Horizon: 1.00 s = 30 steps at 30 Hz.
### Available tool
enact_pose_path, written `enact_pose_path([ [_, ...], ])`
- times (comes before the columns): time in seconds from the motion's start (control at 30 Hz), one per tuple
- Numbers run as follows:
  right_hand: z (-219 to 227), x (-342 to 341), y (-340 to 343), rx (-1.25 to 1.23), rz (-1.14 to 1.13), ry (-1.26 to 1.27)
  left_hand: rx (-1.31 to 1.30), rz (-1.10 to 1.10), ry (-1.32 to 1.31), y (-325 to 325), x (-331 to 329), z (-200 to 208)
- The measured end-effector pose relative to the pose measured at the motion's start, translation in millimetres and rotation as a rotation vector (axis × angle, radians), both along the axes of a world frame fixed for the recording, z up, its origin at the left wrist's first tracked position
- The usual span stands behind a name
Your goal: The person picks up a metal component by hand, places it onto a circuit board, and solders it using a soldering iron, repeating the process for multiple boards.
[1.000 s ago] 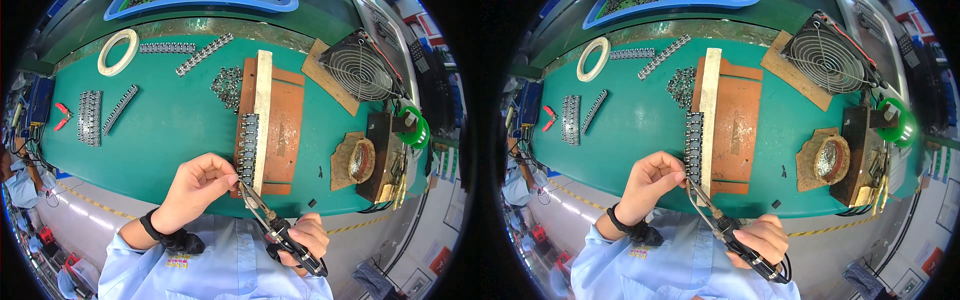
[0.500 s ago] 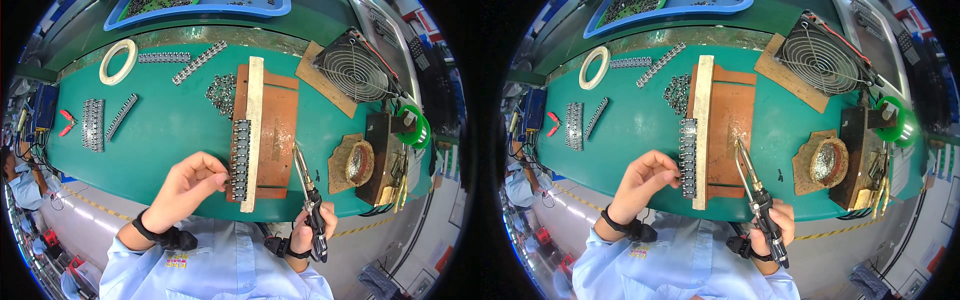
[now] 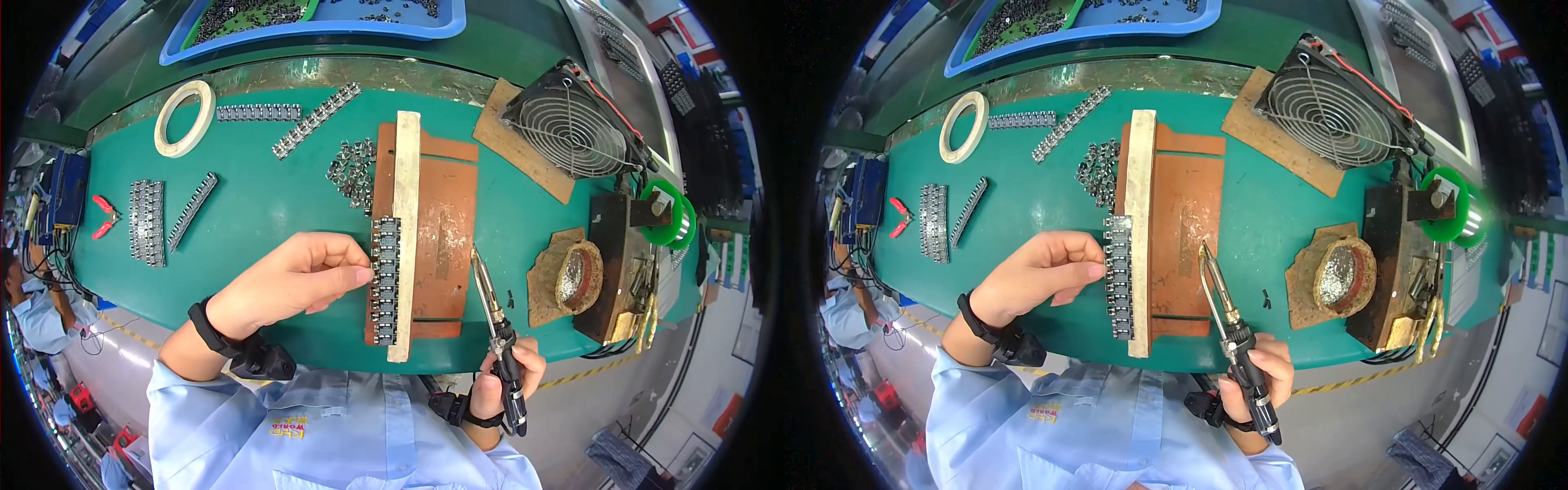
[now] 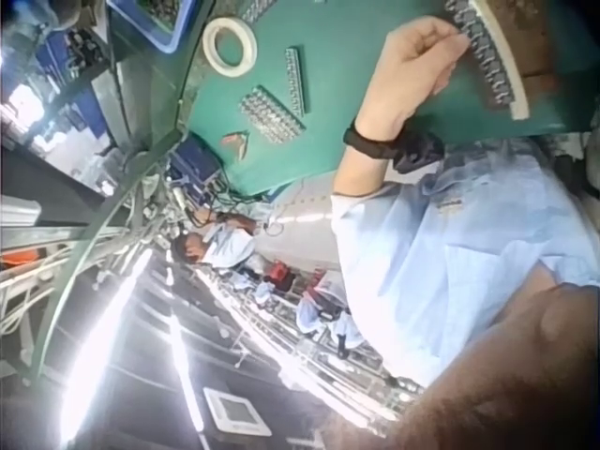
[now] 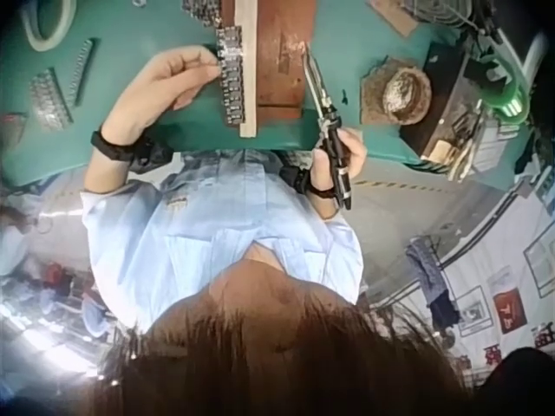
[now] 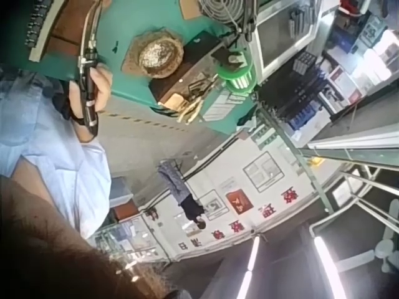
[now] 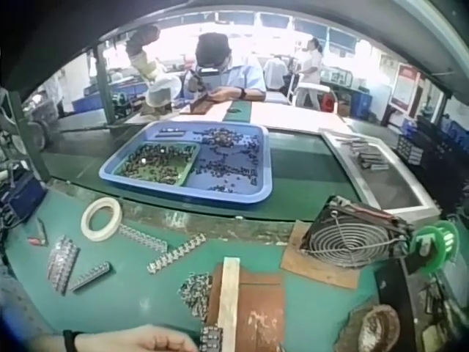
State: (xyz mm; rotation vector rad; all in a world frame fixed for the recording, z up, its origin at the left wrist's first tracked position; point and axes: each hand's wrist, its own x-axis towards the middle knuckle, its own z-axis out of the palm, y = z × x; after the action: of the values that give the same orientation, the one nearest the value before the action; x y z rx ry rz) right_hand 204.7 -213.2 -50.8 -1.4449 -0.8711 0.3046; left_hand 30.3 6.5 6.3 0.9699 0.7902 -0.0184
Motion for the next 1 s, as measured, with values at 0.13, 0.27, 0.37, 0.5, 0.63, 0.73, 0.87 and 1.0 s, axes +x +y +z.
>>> enact_pose_path([
  [0.13,0.0,4.0,12.3,0.001,0.066,-0.149,0.037,-0.045,-0.016,3.0,1.0,-2.0],
  [0.27,0.1,3.3,16.1,0.000,0.103,-0.205,0.113,-0.059,-0.068,6.3,2.5,-2.6],
  [0.37,-1.7,4.8,14.2,0.022,0.117,-0.194,0.236,-0.033,-0.024,14.8,2.8,1.7],
  [0.5,-3.2,6.3,11.9,0.071,0.136,-0.190,0.685,0.021,0.168,21.7,4.4,3.4],
  [0.63,-3.4,6.4,12.2,0.068,0.133,-0.205,1.275,0.058,0.249,17.4,8.3,-11.3],
  [0.73,-2.8,6.1,12.9,0.083,0.143,-0.202,1.403,0.103,0.196,13.9,9.9,-20.6],
  [0.87,0.4,4.6,14.2,0.008,0.118,-0.251,1.404,0.120,0.198,13.9,14.4,-24.6],
  [1.0,-0.8,4.3,13.7,0.018,0.120,-0.255,1.369,0.151,0.181,12.7,12.5,-20.4],
])
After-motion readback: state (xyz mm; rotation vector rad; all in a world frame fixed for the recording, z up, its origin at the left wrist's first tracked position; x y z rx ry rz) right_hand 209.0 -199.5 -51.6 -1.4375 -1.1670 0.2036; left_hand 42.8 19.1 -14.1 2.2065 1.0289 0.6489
